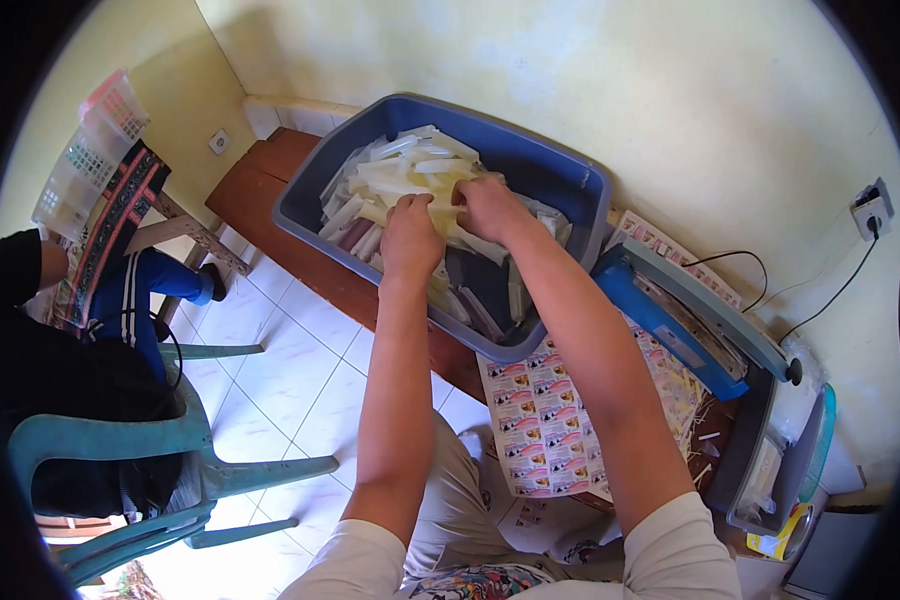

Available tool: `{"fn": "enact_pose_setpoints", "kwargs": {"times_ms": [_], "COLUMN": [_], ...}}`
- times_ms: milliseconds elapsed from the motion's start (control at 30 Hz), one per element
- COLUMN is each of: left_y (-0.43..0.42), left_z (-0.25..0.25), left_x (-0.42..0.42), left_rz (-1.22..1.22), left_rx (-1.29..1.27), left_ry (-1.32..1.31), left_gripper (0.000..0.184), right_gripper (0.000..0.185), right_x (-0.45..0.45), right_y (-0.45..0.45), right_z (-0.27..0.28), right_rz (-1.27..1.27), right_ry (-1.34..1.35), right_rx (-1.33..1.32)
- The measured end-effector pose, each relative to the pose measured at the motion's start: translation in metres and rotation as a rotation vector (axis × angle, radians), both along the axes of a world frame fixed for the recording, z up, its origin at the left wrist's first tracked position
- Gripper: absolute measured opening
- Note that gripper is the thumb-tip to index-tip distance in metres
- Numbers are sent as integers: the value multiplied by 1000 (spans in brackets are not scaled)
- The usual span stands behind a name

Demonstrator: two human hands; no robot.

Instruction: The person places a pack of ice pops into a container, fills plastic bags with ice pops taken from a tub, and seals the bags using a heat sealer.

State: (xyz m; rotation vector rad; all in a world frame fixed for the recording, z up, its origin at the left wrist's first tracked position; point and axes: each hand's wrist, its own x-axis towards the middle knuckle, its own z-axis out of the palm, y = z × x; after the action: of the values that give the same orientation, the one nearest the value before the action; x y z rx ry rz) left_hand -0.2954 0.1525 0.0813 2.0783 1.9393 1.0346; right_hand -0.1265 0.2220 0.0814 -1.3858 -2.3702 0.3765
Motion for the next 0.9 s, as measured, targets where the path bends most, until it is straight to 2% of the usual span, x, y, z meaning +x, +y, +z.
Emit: {"fn": "enact_pose_setpoints", "kwargs": {"times_ms": [33, 100, 233, 300, 333, 400, 533, 600, 633, 700, 800, 867, 900], "left_y": [0, 1, -8, -22, -30, -44, -70, -80, -87, -101, -127, -142, -154], "left_z": [-3, -2, 16, 28, 33, 43, 64, 70, 72, 76, 78, 68, 67], "left_x": [-1, -1, 3, 7, 11, 20, 47, 60, 67, 82, 115, 137, 148], "left_rz": [-5, -85, -144, -152, -160, -153, -228, -387, -404, -599, -793, -853, -908], "left_rx": [2, 64, -21, -86, -81, -31, 24, -63, -78, -160, -209, -279, -225], "left_ry": [-5, -2, -169, -328, -334, -412, -599, -651, -654, -555, -580, -574, -518], "left_gripper": [43, 37, 30, 27, 27, 26, 21, 22, 22, 23, 24, 24, 24], "right_gripper": [29, 39, 51, 54, 54, 50, 43, 39, 37, 37, 38, 39, 39], "right_x": [3, 8, 17, 15, 15, 12, 24, 40, 54, 79, 121, 149, 163], "right_y": [-2, -9, -24, -27, -32, -50, -105, -137, -154, -184, -229, -266, -281], "right_z": [-1, 6, 23, 18, 20, 25, 34, 34, 37, 36, 37, 46, 42], "right_rz": [-5, 92, -80, -79, -84, -68, -112, -127, -158, -242, -329, -440, -430], "right_ry": [-5, 326, 407, 796, 791, 1052, 1164, 1295, 1266, 1242, 1206, 1131, 1172], "right_rx": [2, -98, -117, -167, -158, -219, -138, -41, -14, 36, 108, -16, -35]}}
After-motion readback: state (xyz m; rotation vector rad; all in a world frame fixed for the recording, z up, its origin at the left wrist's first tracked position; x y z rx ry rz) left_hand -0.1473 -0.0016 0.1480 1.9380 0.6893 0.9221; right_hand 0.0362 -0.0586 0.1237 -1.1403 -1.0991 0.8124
